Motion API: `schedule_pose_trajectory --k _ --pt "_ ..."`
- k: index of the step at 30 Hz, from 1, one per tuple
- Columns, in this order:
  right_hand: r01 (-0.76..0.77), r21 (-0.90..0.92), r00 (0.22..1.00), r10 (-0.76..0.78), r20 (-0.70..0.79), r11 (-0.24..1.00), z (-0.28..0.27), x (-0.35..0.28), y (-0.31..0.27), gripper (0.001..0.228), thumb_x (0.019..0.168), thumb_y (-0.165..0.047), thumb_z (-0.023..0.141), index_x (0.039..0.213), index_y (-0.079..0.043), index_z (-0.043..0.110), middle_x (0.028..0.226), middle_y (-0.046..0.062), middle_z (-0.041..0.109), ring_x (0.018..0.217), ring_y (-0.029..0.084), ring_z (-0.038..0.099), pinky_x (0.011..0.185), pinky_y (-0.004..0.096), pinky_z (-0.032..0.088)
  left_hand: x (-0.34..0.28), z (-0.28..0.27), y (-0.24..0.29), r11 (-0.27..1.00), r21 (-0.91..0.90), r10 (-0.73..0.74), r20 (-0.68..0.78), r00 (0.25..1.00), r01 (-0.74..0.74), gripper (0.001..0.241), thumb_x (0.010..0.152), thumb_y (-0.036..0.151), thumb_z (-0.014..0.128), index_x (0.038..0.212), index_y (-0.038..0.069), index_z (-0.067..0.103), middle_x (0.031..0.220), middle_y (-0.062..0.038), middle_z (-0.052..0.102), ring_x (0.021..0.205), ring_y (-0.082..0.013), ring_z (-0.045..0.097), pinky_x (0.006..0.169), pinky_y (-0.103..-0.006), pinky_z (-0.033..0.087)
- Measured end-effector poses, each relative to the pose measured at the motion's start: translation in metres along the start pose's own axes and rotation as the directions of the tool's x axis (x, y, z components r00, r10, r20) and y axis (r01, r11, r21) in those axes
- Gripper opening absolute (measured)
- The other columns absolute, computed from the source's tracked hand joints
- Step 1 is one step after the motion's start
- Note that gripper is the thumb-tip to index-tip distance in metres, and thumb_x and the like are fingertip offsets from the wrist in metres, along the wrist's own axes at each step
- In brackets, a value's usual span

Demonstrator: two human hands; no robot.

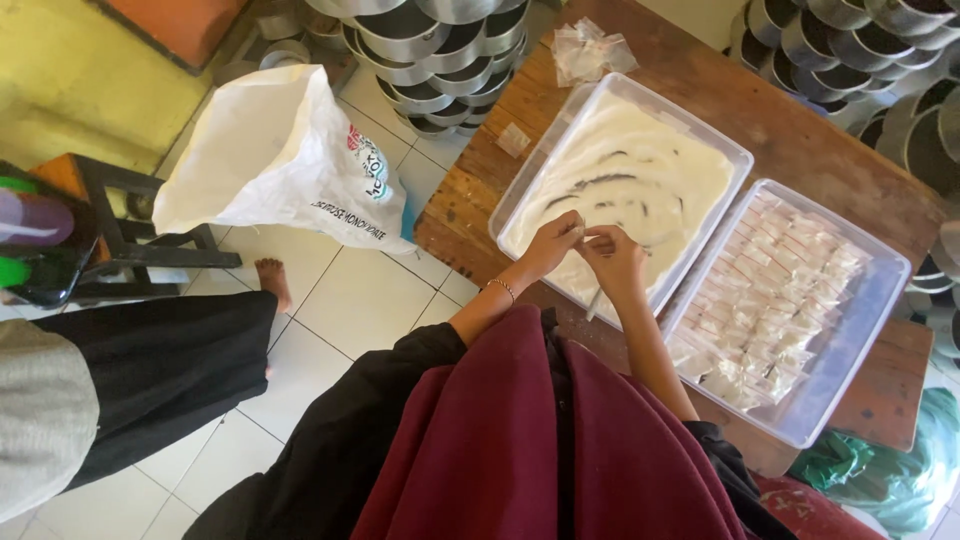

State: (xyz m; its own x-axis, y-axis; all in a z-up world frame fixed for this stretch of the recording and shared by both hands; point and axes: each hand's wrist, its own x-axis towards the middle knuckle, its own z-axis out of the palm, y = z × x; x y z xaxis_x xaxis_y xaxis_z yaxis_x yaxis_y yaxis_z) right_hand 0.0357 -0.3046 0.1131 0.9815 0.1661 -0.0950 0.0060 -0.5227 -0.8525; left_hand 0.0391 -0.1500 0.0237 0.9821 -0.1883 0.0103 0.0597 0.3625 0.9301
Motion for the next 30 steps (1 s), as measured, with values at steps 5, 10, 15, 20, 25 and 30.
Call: schedule_pose_trajectory --k 5,10,15,20,25,30 --pt "-0.076 0.031 0.997 0.077 -0.015 0.997 0.000 0.016 0.034 0.028 0.086 -0.020 0.082 0.108 -0.003 0.075 0.094 0.009 0.078 0.084 0.016 0.075 0.077 0.030 0.061 0.021 0.002 0.001 0.946 0.306 -0.103 -0.033 0.994 0.108 0.019 0.106 0.016 0.053 0.091 0.008 0.058 0.088 -0.002 0.058 0.084 -0.0100 0.057 0.082 -0.0269 0.049" --pt "-0.188 0.381 0.978 0.137 0.156 0.905 -0.006 0.035 0.067 0.019 0.096 -0.014 0.071 0.106 0.002 0.076 0.093 0.010 0.077 0.081 0.014 0.070 0.074 0.030 0.058 0.040 -0.002 -0.002 0.880 0.474 0.018 0.022 1.000 -0.027 0.019 0.100 0.017 0.061 0.088 0.003 0.058 0.088 -0.007 0.063 0.083 -0.0134 0.059 0.078 -0.0293 0.050" --pt "-0.241 0.496 0.970 0.188 0.156 0.834 -0.009 0.031 0.085 0.018 0.098 -0.014 0.066 0.105 0.001 0.073 0.092 0.007 0.076 0.079 0.013 0.071 0.073 0.027 0.060 0.044 0.009 0.002 0.983 0.173 -0.063 0.037 0.997 0.056 0.014 0.091 0.011 0.067 0.096 0.007 0.055 0.094 -0.001 0.066 0.092 -0.0094 0.067 0.085 -0.0287 0.057" --pt "-0.111 0.262 0.990 0.131 -0.060 0.959 -0.014 0.009 0.043 0.015 0.094 -0.011 0.070 0.103 0.000 0.076 0.086 0.009 0.076 0.076 0.013 0.071 0.070 0.028 0.058 0.043 0.004 -0.018 0.933 0.349 -0.087 -0.015 0.996 0.087 0.013 0.093 0.011 0.071 0.098 0.003 0.063 0.092 -0.006 0.069 0.084 -0.0125 0.066 0.077 -0.0287 0.054" --pt "0.014 0.107 0.967 0.013 -0.255 0.994 -0.013 0.009 0.038 0.012 0.089 -0.012 0.075 0.098 -0.003 0.077 0.083 0.007 0.077 0.075 0.013 0.074 0.070 0.028 0.059 0.048 0.004 -0.027 0.867 0.497 -0.036 0.021 0.999 0.021 0.020 0.092 0.011 0.077 0.099 -0.003 0.065 0.090 -0.012 0.070 0.082 -0.0163 0.066 0.075 -0.0301 0.054" --pt "-0.074 0.101 0.947 0.102 -0.304 0.992 -0.014 0.009 0.027 0.010 0.086 -0.010 0.075 0.093 -0.002 0.077 0.083 0.007 0.078 0.074 0.013 0.073 0.068 0.028 0.060 0.048 0.014 -0.033 0.871 0.480 -0.109 -0.024 0.994 0.107 0.012 0.098 0.009 0.065 0.105 -0.001 0.064 0.089 -0.012 0.074 0.081 -0.0181 0.074 0.072 -0.0328 0.059"
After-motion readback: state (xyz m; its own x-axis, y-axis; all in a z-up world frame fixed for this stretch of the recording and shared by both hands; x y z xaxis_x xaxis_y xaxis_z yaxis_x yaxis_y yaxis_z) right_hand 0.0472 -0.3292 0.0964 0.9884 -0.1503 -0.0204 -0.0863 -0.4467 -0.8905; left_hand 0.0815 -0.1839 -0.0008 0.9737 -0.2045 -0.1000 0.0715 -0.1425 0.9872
